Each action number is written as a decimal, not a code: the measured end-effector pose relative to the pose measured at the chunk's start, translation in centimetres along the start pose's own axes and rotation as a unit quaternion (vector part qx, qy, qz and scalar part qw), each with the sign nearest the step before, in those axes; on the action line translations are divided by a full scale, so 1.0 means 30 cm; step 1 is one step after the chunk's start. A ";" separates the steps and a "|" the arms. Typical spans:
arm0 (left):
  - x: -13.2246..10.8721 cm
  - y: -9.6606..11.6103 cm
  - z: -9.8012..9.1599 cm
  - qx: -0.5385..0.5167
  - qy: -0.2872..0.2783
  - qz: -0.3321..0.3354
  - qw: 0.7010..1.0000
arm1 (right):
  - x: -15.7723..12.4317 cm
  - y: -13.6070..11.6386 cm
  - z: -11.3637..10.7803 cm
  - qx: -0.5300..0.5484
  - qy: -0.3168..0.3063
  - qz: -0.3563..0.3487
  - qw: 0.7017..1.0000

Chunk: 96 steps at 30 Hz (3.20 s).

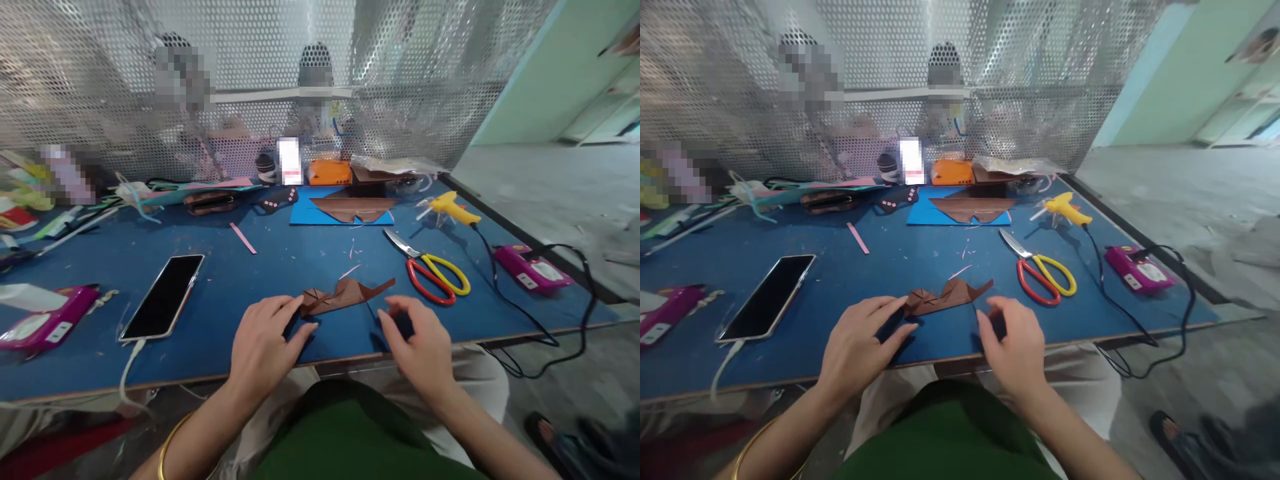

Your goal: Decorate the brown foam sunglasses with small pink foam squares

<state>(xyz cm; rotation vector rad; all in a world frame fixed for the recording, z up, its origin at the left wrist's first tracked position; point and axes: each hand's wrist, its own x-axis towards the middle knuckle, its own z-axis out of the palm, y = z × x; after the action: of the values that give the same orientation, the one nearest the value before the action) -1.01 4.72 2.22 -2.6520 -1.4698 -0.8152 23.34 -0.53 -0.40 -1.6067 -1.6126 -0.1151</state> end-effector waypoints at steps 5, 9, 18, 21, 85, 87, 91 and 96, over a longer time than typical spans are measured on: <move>0.051 0.013 0.012 -0.044 -0.049 -0.049 0.997 | 0.097 0.021 0.032 -0.028 -0.109 0.074 0.991; 0.060 0.009 0.012 -0.121 -0.033 -0.091 0.988 | 0.137 0.007 0.059 -0.028 -0.113 0.048 0.992; 0.067 0.034 0.022 -0.355 0.128 -0.256 0.890 | 0.185 -0.065 0.038 -0.057 0.082 -0.038 0.994; 0.051 0.061 0.037 -0.457 0.148 -0.292 0.827 | 0.198 -0.086 0.022 -0.110 0.134 -0.103 0.979; 0.101 0.008 -0.059 -0.642 0.038 -0.283 0.712 | 0.232 -0.002 0.004 0.371 -0.136 0.163 0.904; 0.119 0.021 -0.067 -0.683 0.039 -0.342 0.644 | 0.228 0.008 0.012 0.436 -0.143 0.186 0.869; 0.143 0.042 -0.076 -0.716 0.020 -0.380 0.585 | 0.223 -0.008 0.017 0.575 -0.188 0.255 0.754; 0.147 0.042 -0.067 -0.753 -0.006 -0.422 0.504 | 0.223 -0.043 0.028 0.670 -0.186 0.342 0.632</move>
<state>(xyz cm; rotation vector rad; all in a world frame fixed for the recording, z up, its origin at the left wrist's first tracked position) 0.99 7.01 6.19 -1.6796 -2.8938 -3.4878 22.98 5.00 3.67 -0.8219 -0.6872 1.5464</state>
